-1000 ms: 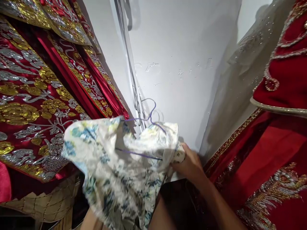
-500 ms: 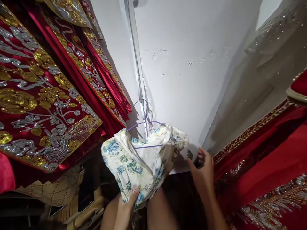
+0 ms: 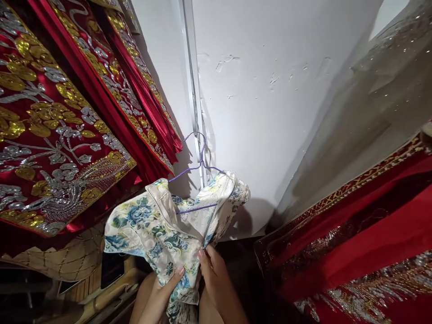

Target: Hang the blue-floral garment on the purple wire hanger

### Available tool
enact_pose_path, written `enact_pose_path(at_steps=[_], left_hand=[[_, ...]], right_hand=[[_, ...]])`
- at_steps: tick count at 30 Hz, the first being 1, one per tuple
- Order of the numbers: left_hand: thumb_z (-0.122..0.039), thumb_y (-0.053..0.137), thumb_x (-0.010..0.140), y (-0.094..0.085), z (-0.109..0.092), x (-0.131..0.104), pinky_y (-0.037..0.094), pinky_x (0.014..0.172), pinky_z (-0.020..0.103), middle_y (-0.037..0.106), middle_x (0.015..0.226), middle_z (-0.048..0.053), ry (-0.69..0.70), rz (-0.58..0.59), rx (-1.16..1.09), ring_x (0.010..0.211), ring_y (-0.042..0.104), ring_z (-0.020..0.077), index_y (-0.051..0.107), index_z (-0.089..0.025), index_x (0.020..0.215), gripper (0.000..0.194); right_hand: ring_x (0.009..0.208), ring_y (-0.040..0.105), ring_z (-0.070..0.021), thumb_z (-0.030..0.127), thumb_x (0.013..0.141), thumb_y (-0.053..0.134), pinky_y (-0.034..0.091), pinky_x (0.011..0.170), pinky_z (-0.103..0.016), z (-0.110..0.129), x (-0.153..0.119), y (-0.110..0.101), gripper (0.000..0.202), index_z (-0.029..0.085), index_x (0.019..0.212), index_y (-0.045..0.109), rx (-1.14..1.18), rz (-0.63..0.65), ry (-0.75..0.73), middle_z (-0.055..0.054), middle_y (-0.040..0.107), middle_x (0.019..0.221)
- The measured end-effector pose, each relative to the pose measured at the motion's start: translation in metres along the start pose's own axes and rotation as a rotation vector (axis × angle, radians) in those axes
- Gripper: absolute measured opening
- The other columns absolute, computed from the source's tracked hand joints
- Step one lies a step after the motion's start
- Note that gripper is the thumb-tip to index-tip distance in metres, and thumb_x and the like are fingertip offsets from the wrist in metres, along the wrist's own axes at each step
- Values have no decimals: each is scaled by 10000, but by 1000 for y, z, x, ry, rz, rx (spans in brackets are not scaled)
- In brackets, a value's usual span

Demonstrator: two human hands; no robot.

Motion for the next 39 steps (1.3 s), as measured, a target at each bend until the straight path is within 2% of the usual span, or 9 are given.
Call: enact_pose_path(at_steps=[5,8,10,12,17,23,31,35,39], left_hand=[[-429,892,591,-32,-15,13,464,1043,534,727,1052,141,32,-214,105,1158,635,388,690,-172,1028,546],[-476,838,645,-63,-30,3,447,1044,531,643,1139,126,333,-657,187,1182,587,362,608,-191,1093,579],[-475,784,713,-59,-35,-16,420,1074,496,595,1170,100,625,-774,256,1189,561,319,573,-210,1102,516],[-413,747,765,-33,-31,-25,418,1076,451,599,1154,93,793,-601,368,1172,561,295,593,-219,1084,404],[-366,639,847,30,-8,-19,518,878,369,697,941,96,669,-72,495,928,648,271,715,-214,926,188],[-338,585,895,44,-10,-6,487,762,321,691,797,67,690,36,598,788,639,238,696,-208,802,196],[-320,524,941,50,-1,11,461,767,320,676,759,71,709,109,800,793,628,233,665,-194,771,254],[-285,543,932,62,-30,15,481,789,333,705,815,66,753,210,861,833,652,233,670,-193,793,209],[-268,585,944,77,-109,-4,494,885,343,707,1001,68,989,95,712,954,655,213,653,-208,1121,199]], right_hand=[[585,303,-121,604,910,532,256,560,-275,7,-7,-11,523,209,603,379,-25,11,-17,50,324,586],[575,322,-122,603,881,565,254,562,-272,8,-17,-16,514,184,590,504,-29,-6,11,46,322,564],[553,349,-123,615,860,581,270,559,-272,8,-22,-13,512,171,605,585,12,3,58,40,359,541],[531,374,-122,622,835,601,278,546,-270,7,-25,-2,511,158,625,644,65,42,112,29,412,522],[498,415,-110,553,839,628,287,514,-252,10,-24,15,443,137,742,744,104,71,149,2,538,518],[369,321,-68,563,765,679,187,425,-234,24,-1,-1,461,112,731,766,159,92,241,-4,564,446],[406,305,-58,396,763,719,189,411,-219,162,79,-19,279,125,768,786,255,33,-53,19,552,448],[396,339,-63,428,820,674,229,398,-206,174,72,-16,309,136,844,772,227,15,-87,28,564,460],[387,389,-67,456,892,596,275,409,-204,163,57,-5,328,165,822,730,125,74,-169,33,585,489]])
Point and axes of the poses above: each hand's wrist, its own x-axis towards the middle knuckle, its own y-axis out of the palm, z = x × y, the point moved 7 cm from there along x, towards the middle knuckle
